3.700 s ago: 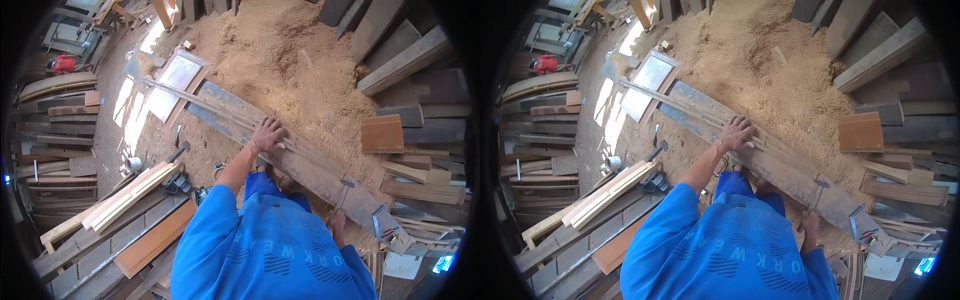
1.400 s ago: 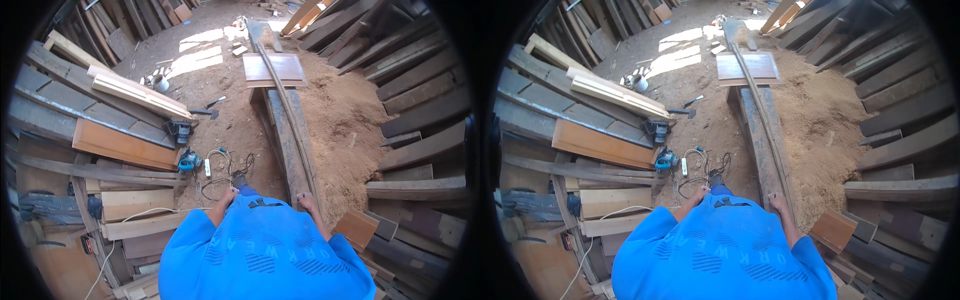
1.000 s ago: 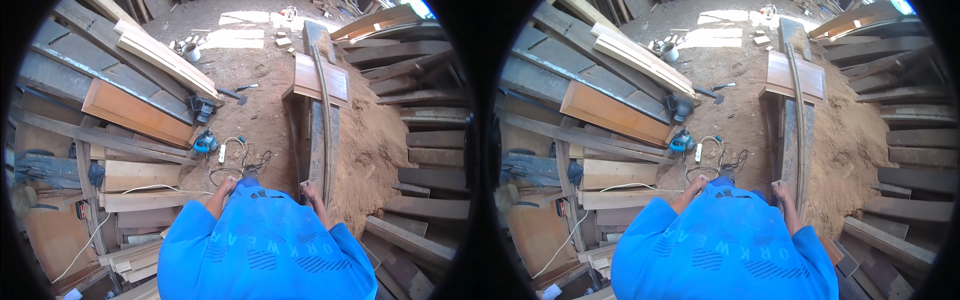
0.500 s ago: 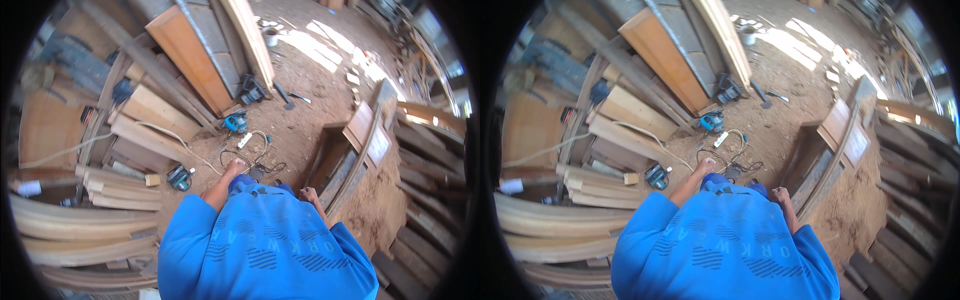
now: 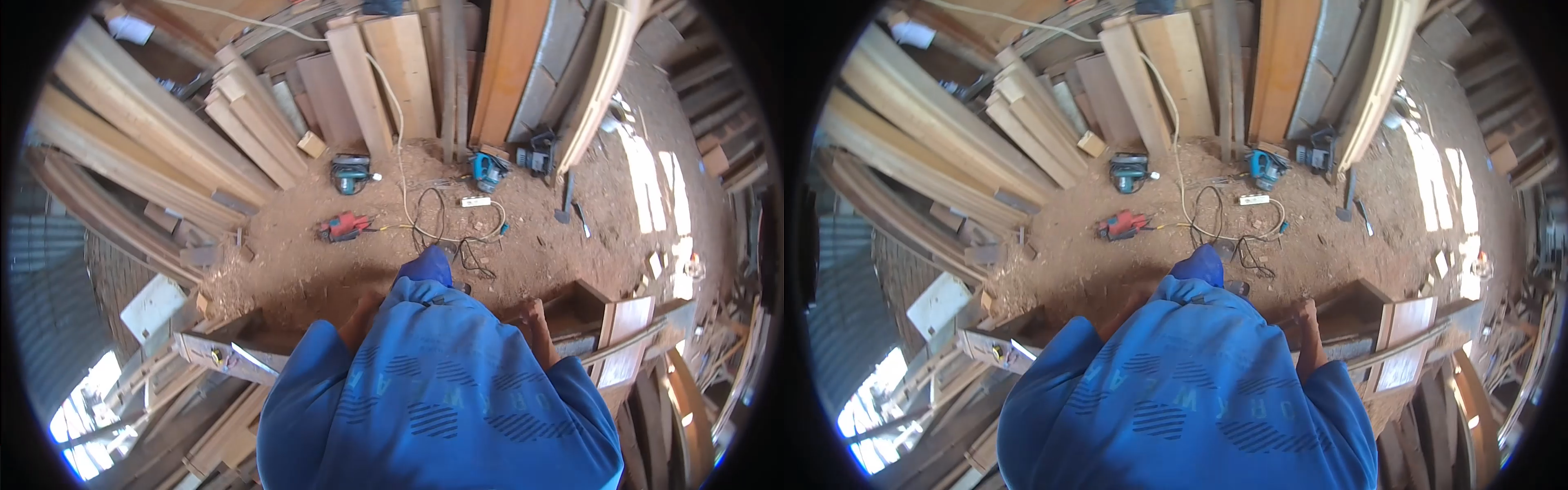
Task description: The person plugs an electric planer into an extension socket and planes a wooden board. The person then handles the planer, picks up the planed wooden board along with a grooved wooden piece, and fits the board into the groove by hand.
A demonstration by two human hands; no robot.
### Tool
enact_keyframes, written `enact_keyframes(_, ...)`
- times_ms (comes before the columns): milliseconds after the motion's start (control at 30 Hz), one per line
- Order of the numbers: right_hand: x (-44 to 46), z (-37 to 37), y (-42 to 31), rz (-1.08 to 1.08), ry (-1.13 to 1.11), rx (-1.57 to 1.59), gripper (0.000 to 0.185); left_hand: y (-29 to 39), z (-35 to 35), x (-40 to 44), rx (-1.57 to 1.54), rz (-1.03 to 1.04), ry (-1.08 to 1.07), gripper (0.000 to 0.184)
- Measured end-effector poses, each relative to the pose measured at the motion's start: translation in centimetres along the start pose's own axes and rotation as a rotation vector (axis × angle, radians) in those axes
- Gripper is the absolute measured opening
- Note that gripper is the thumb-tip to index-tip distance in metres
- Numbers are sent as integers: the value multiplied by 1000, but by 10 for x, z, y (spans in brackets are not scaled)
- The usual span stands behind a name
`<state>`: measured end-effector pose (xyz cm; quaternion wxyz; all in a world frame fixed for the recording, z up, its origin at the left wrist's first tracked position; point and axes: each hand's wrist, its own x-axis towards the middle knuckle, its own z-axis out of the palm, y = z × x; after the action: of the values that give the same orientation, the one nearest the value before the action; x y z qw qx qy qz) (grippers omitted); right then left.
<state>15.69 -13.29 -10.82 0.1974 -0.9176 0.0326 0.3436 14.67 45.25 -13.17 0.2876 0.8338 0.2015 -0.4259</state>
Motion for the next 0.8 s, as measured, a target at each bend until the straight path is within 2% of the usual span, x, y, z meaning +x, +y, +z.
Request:
enact_keyframes(33,11,-5,0,-210,-70,-343,17,-7,9,-9,-21,6,24,32)
enact_keyframes(133,51,4,-15,-185,-63,-351,13,-27,28,-28,-69,30,72,30)
enact_keyframes(233,68,-4,-36,-369,125,-282,13,-42,31,-34,-74,61,110,28)
enact_keyframes(300,80,-2,-48,-303,133,13,19,-56,25,-30,-55,98,141,27)
enact_keyframes(367,82,0,-60,-309,150,139,20,-75,16,-18,-18,167,177,26)
enact_keyframes(433,76,-9,-81,-392,188,92,17,-96,8,1,34,284,225,25)
enact_keyframes(500,107,31,-75,-501,87,-328,14,-119,0,24,102,450,299,24)
enact_keyframes(533,116,41,-65,-528,37,-537,13,-114,-10,17,60,387,240,24)
enact_keyframes(633,101,34,-118,-229,-39,-465,14,-110,-44,6,-23,228,88,22)
enact_keyframes(700,112,52,-139,-9,51,-209,20,-118,-70,12,-27,205,10,20)
enact_keyframes(800,122,60,-194,-86,75,-345,24,-145,-116,38,-17,202,-76,19)
